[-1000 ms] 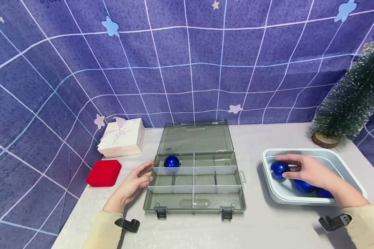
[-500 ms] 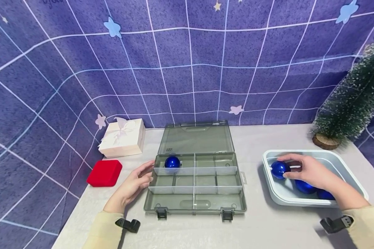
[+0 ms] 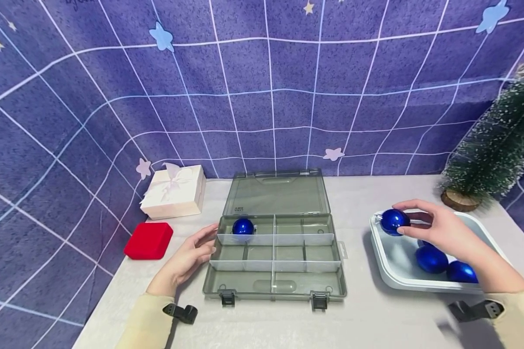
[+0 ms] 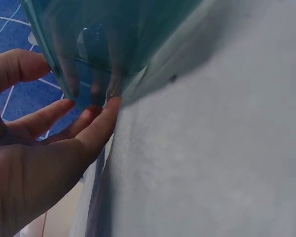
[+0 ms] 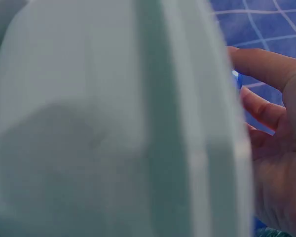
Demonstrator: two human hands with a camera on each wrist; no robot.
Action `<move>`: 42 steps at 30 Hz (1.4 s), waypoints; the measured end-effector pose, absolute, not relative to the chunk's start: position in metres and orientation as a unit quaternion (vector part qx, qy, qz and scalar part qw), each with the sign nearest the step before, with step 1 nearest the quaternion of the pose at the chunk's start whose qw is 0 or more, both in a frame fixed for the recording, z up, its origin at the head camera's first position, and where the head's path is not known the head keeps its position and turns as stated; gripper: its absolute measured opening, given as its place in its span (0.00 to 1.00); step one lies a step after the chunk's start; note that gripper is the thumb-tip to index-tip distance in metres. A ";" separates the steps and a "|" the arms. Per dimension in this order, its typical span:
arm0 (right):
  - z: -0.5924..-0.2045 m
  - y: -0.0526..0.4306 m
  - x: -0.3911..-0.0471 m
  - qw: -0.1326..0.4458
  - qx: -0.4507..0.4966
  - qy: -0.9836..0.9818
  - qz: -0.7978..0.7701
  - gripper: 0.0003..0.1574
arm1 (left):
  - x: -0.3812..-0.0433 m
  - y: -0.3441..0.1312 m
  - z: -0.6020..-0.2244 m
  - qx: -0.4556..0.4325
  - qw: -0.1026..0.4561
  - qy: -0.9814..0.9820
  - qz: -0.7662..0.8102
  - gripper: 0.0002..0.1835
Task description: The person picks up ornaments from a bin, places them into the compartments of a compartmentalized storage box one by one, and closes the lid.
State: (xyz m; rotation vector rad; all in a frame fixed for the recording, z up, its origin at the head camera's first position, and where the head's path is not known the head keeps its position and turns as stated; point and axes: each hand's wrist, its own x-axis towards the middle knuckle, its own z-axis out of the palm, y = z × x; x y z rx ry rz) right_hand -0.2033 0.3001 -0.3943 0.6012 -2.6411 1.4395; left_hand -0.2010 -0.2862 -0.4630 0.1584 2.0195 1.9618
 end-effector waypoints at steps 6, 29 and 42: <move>-0.376 0.279 -0.199 0.049 0.200 -0.854 0.477 0.28 | -0.200 -0.287 -0.463 0.053 0.161 0.709 0.684 0.41; -0.342 0.172 -0.221 0.033 0.266 -0.785 0.559 0.28 | -0.204 -0.286 -0.464 0.053 0.161 0.709 0.684 0.41; -0.364 0.129 -0.251 -0.048 0.244 -0.805 0.539 0.28 | -0.203 -0.287 -0.464 0.053 0.162 0.708 0.685 0.41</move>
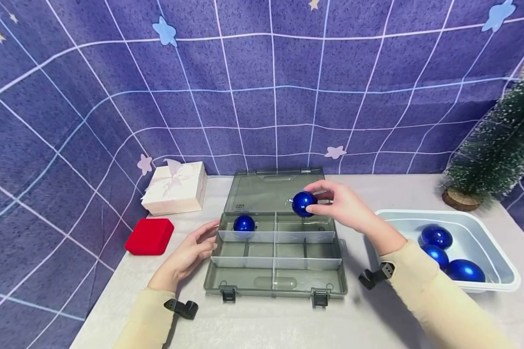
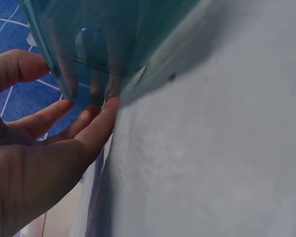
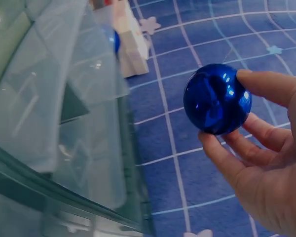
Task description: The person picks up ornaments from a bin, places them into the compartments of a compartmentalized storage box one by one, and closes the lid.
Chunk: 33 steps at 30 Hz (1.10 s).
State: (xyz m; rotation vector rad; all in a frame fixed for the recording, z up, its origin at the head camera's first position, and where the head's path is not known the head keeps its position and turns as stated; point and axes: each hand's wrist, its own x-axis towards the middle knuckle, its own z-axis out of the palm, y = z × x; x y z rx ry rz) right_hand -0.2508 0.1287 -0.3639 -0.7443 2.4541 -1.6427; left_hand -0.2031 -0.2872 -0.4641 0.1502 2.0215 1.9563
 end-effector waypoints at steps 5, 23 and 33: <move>-0.376 0.118 -0.254 0.063 -0.225 0.825 -0.514 0.27 | -0.202 -0.287 -0.464 0.050 0.161 0.713 0.681 0.41; -0.404 0.096 -0.255 0.058 -0.213 0.862 -0.456 0.25 | -0.202 -0.286 -0.463 0.047 0.165 0.710 0.683 0.42; -0.411 0.089 -0.249 0.064 -0.169 0.859 -0.479 0.24 | -0.202 -0.287 -0.465 0.053 0.167 0.702 0.691 0.42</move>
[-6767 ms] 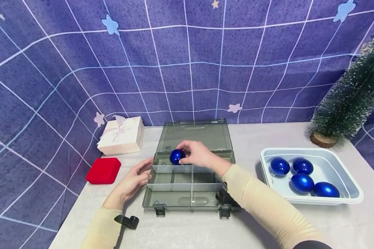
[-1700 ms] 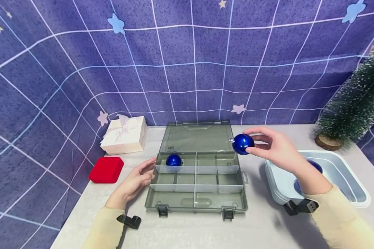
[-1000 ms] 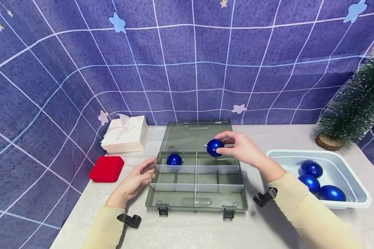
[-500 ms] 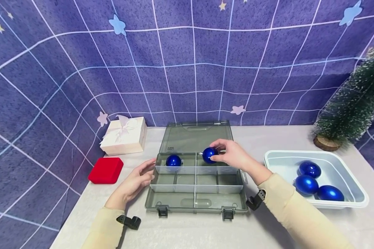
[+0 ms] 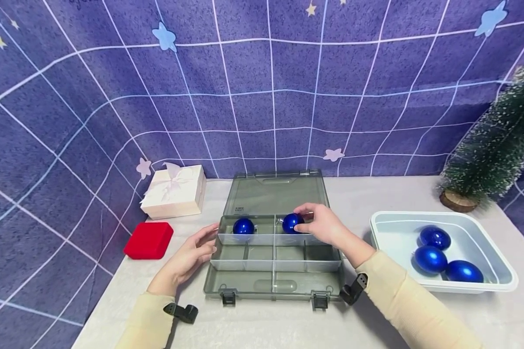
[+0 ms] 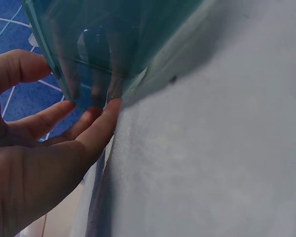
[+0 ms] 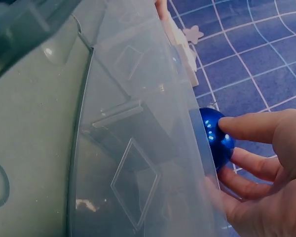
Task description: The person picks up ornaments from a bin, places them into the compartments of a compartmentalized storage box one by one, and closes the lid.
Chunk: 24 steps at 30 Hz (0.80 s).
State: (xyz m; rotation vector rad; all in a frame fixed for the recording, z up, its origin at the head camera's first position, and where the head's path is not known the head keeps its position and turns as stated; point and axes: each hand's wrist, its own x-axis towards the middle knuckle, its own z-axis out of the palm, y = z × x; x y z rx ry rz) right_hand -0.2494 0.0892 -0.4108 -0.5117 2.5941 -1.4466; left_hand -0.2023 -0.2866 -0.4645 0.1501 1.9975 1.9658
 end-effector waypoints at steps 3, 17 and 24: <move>-0.411 0.089 -0.249 0.062 -0.164 0.861 -0.478 0.23 | -0.203 -0.287 -0.466 0.054 0.166 0.703 0.689 0.42; -0.399 0.102 -0.245 0.066 -0.160 0.850 -0.497 0.20 | -0.204 -0.283 -0.467 0.052 0.166 0.709 0.683 0.41; -0.377 0.119 -0.237 0.085 -0.206 0.795 -0.565 0.20 | -0.204 -0.284 -0.465 0.045 0.163 0.703 0.691 0.42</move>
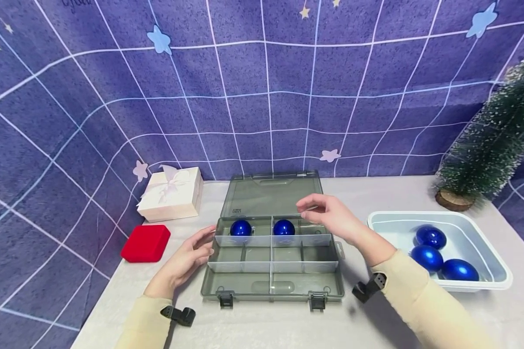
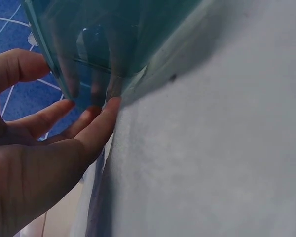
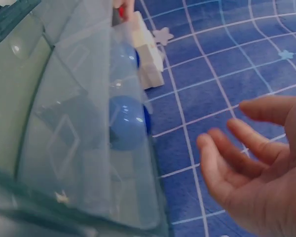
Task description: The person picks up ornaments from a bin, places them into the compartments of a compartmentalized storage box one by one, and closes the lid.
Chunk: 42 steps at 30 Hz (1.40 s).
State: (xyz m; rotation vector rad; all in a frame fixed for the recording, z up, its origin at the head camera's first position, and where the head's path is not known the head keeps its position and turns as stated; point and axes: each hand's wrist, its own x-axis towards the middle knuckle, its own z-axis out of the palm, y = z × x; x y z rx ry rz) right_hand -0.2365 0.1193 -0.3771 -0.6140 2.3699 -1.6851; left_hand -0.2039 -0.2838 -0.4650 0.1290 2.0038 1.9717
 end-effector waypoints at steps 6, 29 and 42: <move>-0.364 0.142 -0.226 0.064 -0.262 0.765 -0.585 0.20 | -0.202 -0.285 -0.465 0.043 0.167 0.705 0.688 0.41; -0.357 0.286 -0.174 -0.060 -0.276 0.768 -0.575 0.24 | -0.203 -0.286 -0.466 0.041 0.168 0.706 0.687 0.41; -0.405 0.359 -0.167 -0.012 -0.234 0.840 -0.490 0.23 | -0.202 -0.284 -0.463 0.035 0.164 0.715 0.678 0.41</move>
